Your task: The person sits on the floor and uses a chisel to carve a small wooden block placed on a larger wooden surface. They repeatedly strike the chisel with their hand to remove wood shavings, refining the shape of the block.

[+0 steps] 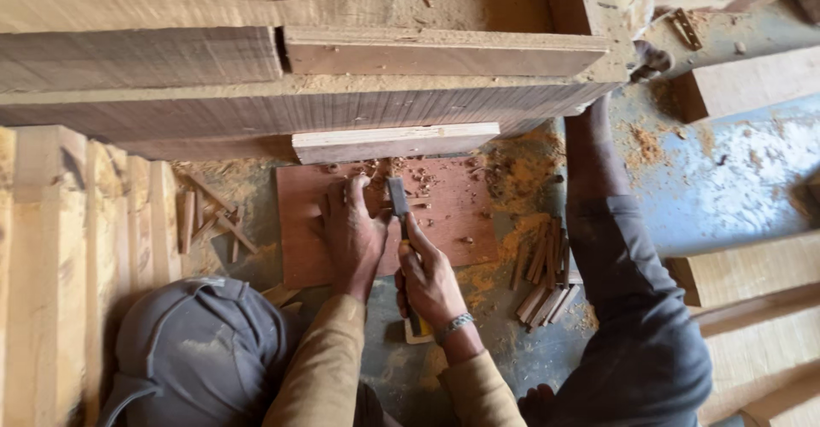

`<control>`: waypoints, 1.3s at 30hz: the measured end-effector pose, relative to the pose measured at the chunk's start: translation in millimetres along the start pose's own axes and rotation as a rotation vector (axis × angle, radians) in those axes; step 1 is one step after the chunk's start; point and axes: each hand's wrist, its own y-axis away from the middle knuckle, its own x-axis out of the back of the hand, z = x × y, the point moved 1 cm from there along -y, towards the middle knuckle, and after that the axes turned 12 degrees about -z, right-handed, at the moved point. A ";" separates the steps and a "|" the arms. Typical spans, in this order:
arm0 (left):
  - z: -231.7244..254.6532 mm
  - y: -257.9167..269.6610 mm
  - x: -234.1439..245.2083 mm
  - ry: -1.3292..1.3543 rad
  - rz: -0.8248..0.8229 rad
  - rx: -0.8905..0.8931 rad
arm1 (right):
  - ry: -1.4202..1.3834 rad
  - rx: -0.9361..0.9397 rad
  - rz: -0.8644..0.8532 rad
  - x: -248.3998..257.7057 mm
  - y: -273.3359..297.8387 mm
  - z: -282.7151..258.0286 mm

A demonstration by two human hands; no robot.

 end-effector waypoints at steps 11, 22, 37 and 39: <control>-0.1 -0.8 1.8 -0.029 0.085 -0.012 | -0.029 0.002 0.007 -2.3 -25.6 -3.9; 5.6 -1.0 5.7 -0.126 0.012 0.067 | -0.182 -0.072 -0.017 1.4 -32.5 -11.7; -20.4 -3.2 -19.8 0.082 0.330 -0.219 | -0.315 -0.011 0.149 23.4 64.8 4.6; -17.0 1.6 -15.5 0.054 0.301 -0.192 | -0.367 -0.003 0.123 19.1 61.8 9.6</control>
